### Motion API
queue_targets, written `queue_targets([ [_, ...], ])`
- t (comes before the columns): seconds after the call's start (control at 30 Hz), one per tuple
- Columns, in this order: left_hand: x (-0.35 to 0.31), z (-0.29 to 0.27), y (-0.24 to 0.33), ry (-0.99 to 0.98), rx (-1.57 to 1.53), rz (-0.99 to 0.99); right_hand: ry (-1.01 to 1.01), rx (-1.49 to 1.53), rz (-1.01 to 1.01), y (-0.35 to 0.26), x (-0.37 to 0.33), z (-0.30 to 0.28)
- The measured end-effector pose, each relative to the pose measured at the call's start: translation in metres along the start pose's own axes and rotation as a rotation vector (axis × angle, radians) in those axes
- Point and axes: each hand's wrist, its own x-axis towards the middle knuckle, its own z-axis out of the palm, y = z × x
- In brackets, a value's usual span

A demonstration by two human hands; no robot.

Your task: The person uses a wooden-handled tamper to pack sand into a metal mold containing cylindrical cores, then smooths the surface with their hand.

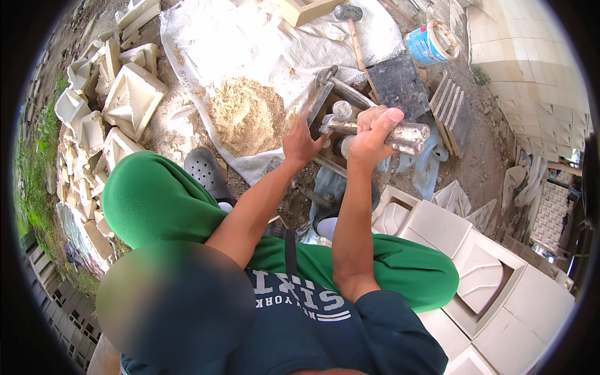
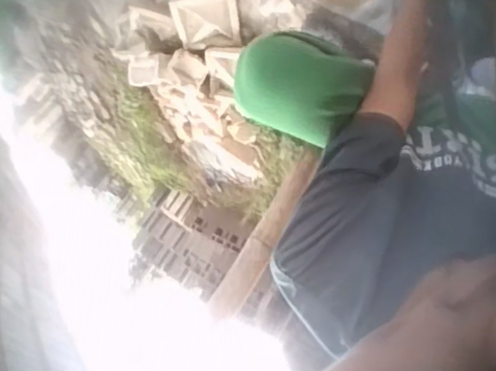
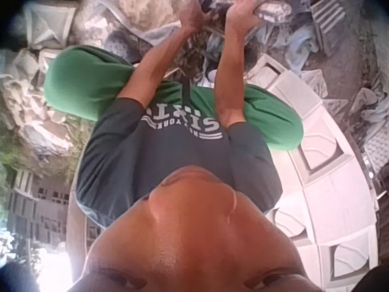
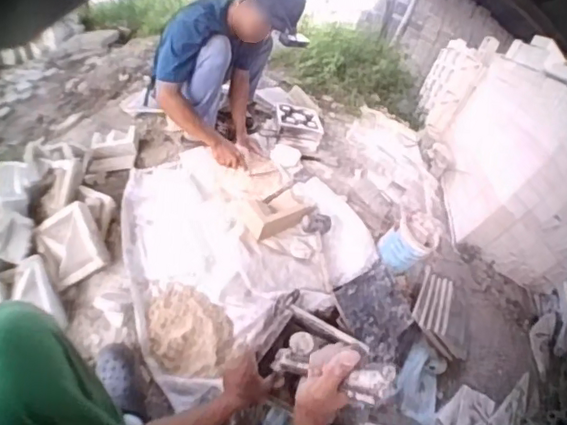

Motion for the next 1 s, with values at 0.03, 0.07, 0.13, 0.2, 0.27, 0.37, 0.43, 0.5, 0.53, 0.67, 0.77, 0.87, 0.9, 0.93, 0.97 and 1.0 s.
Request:
queue_targets([
  [0.03,0.003,-0.001,0.006,-0.024,0.001,-0.017,0.016,-0.052,-0.049,0.013,0.0,-0.001],
  [0.07,0.004,-0.003,0.013,-0.047,0.001,-0.034,0.031,-0.104,-0.098,0.025,0.001,-0.003],
  [0.13,0.004,-0.007,0.014,-0.08,-0.002,-0.061,0.0,-0.155,-0.03,0.024,0.006,0.01],
  [0.2,0.002,-0.009,0.011,-0.11,-0.001,-0.092,-0.019,-0.094,0.061,0.01,0.008,0.013],
  [0.27,0.004,-0.005,0.004,-0.024,0.051,-0.036,-0.012,-0.068,-0.007,-0.003,0.003,0.012],
  [0.37,0.002,-0.006,0.017,-0.067,0.008,-0.061,0.048,-0.18,-0.091,0.019,0.004,0.002],
  [0.43,0.004,-0.005,0.011,-0.049,0.007,-0.08,0.031,-0.183,0.043,0.019,0.004,0.013],
  [0.5,0.003,-0.006,0.009,-0.025,0.019,-0.057,-0.013,-0.102,-0.05,0.007,0.002,0.007],
  [0.53,0.004,-0.006,0.009,-0.021,0.02,-0.061,-0.053,-0.024,-0.142,0.002,0.003,0.003],
  [0.67,0.004,-0.008,0.02,-0.089,-0.003,-0.073,-0.03,-0.112,-0.202,0.029,0.01,-0.006],
  [0.77,0.003,-0.008,0.01,-0.064,0.003,-0.086,0.019,-0.096,-0.095,0.023,0.016,0.004],
  [0.87,0.004,-0.006,0.013,-0.035,0.014,-0.052,-0.011,0.031,-0.118,0.013,0.017,-0.004],
  [0.9,0.004,-0.007,0.014,-0.044,0.014,-0.05,-0.003,0.009,-0.13,0.014,0.016,-0.003],
  [0.93,0.005,-0.007,0.016,-0.081,0.01,-0.082,0.005,-0.013,-0.143,0.015,0.015,-0.003],
  [0.97,0.005,-0.008,0.017,-0.118,0.007,-0.114,0.012,-0.019,-0.142,0.014,0.014,-0.004],
  [1.0,0.005,-0.007,0.014,-0.116,0.008,-0.112,0.026,-0.017,-0.087,0.012,0.016,0.001],
])
